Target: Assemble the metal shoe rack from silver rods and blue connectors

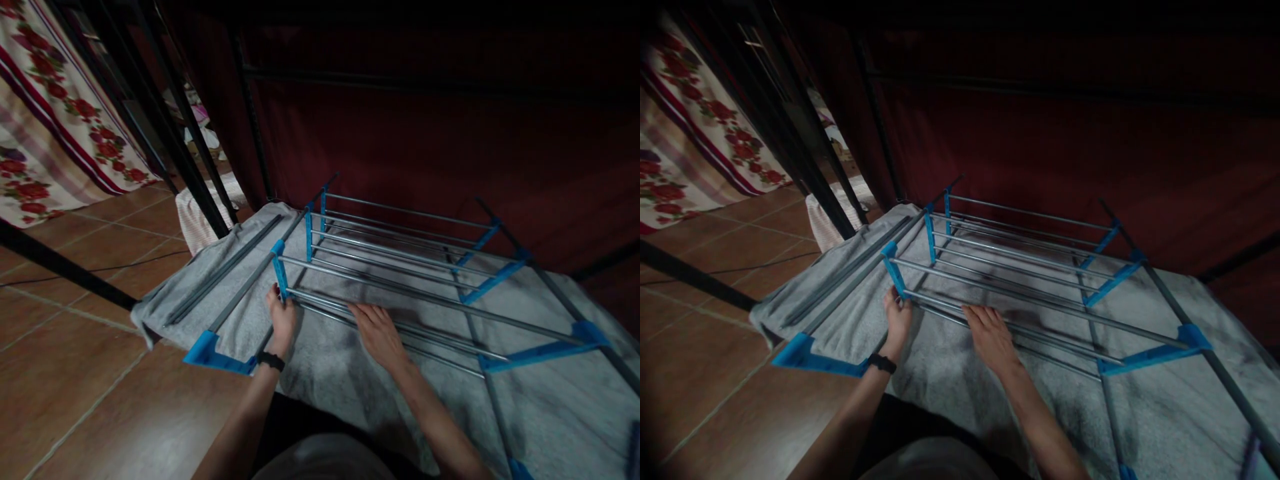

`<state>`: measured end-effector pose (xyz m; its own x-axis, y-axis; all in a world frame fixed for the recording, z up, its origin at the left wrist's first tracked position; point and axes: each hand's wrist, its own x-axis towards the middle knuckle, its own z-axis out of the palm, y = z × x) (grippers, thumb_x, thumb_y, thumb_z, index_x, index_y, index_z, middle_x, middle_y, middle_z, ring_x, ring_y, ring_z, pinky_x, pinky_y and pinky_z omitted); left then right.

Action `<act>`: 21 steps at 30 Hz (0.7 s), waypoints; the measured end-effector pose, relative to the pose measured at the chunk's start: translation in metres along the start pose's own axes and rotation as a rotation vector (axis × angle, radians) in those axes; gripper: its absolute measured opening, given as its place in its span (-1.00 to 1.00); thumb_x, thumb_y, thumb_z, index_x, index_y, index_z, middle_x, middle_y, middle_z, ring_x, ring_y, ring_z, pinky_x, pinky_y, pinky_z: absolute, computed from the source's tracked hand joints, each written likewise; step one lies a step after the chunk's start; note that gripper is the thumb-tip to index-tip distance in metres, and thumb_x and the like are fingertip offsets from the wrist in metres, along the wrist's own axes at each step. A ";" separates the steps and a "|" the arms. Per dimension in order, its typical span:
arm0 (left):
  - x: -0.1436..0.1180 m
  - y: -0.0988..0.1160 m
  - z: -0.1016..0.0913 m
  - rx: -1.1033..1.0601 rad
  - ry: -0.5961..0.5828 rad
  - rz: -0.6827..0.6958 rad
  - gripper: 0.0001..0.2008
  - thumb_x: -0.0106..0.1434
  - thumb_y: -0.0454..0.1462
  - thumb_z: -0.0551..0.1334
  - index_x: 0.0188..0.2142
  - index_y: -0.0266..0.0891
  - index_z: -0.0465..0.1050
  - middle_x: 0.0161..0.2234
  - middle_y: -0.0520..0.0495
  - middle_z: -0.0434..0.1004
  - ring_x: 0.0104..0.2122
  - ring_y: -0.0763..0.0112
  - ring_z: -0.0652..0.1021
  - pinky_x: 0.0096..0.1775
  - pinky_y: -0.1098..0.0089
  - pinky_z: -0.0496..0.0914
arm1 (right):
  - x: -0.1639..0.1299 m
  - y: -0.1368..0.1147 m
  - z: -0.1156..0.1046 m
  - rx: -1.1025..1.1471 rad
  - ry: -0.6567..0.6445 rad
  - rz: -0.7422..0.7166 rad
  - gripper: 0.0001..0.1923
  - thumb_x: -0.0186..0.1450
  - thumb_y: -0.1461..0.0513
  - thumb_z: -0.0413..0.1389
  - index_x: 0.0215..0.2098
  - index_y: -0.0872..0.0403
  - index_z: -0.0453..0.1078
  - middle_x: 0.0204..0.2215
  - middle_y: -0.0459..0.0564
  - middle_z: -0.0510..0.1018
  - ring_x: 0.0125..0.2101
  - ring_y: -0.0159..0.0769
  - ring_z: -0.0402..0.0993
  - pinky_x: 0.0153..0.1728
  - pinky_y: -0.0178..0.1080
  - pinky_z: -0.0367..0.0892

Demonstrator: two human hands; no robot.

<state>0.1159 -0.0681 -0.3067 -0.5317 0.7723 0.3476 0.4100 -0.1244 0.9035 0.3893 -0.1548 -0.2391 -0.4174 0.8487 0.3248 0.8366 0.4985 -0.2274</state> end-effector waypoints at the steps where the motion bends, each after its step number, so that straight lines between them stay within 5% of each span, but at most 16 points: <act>1: -0.010 -0.001 -0.006 0.022 0.009 0.027 -0.57 0.19 -0.42 0.16 0.07 -0.24 0.33 0.08 -0.25 0.41 0.11 0.15 0.45 0.18 0.06 0.38 | -0.015 0.002 0.004 -0.001 0.026 0.020 -0.44 0.47 0.37 -0.10 0.39 -0.05 0.26 0.17 0.05 0.52 0.14 -0.12 0.42 0.20 -0.01 0.30; 5: -0.059 -0.006 -0.023 0.113 -0.133 0.236 -0.58 0.29 -0.41 0.09 0.14 -0.21 0.34 0.12 -0.24 0.39 0.18 0.15 0.42 0.27 0.05 0.34 | -0.080 0.020 0.030 -0.055 0.032 0.148 -0.41 0.43 0.42 -0.12 0.36 -0.03 0.29 0.15 0.08 0.52 0.12 -0.08 0.43 0.17 0.03 0.32; 9: -0.085 -0.005 -0.017 0.298 -0.362 0.497 -0.58 0.35 -0.42 0.04 0.17 -0.22 0.36 0.17 -0.27 0.38 0.21 0.13 0.42 0.22 0.07 0.41 | -0.114 0.045 0.052 -0.131 0.063 0.317 -0.48 0.44 0.37 -0.08 0.32 0.02 0.32 0.13 0.16 0.52 0.10 0.01 0.43 0.15 0.10 0.31; 15: -0.066 0.010 0.004 0.517 -0.562 0.685 -0.52 0.36 -0.42 0.01 0.22 -0.21 0.38 0.13 -0.25 0.50 0.16 0.07 0.47 0.22 -0.04 0.36 | -0.100 0.060 0.051 -0.125 0.048 0.402 -0.39 0.30 0.51 -0.12 0.12 -0.06 0.50 -0.06 0.09 0.59 -0.07 -0.06 0.48 0.06 0.00 0.38; 21: -0.055 0.025 0.030 0.507 -0.812 0.858 -0.56 0.42 -0.34 -0.02 0.17 -0.22 0.48 0.03 -0.24 0.60 0.05 0.07 0.54 0.22 -0.02 0.33 | -0.083 0.056 0.032 -0.116 0.019 0.463 -0.51 0.35 0.47 -0.01 0.10 -0.02 0.52 0.00 0.04 0.58 -0.01 -0.12 0.46 0.13 -0.08 0.34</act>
<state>0.1777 -0.0954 -0.3106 0.5696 0.7416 0.3543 0.7247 -0.6566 0.2092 0.4590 -0.1915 -0.3078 0.0146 0.9731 0.2301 0.9675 0.0443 -0.2488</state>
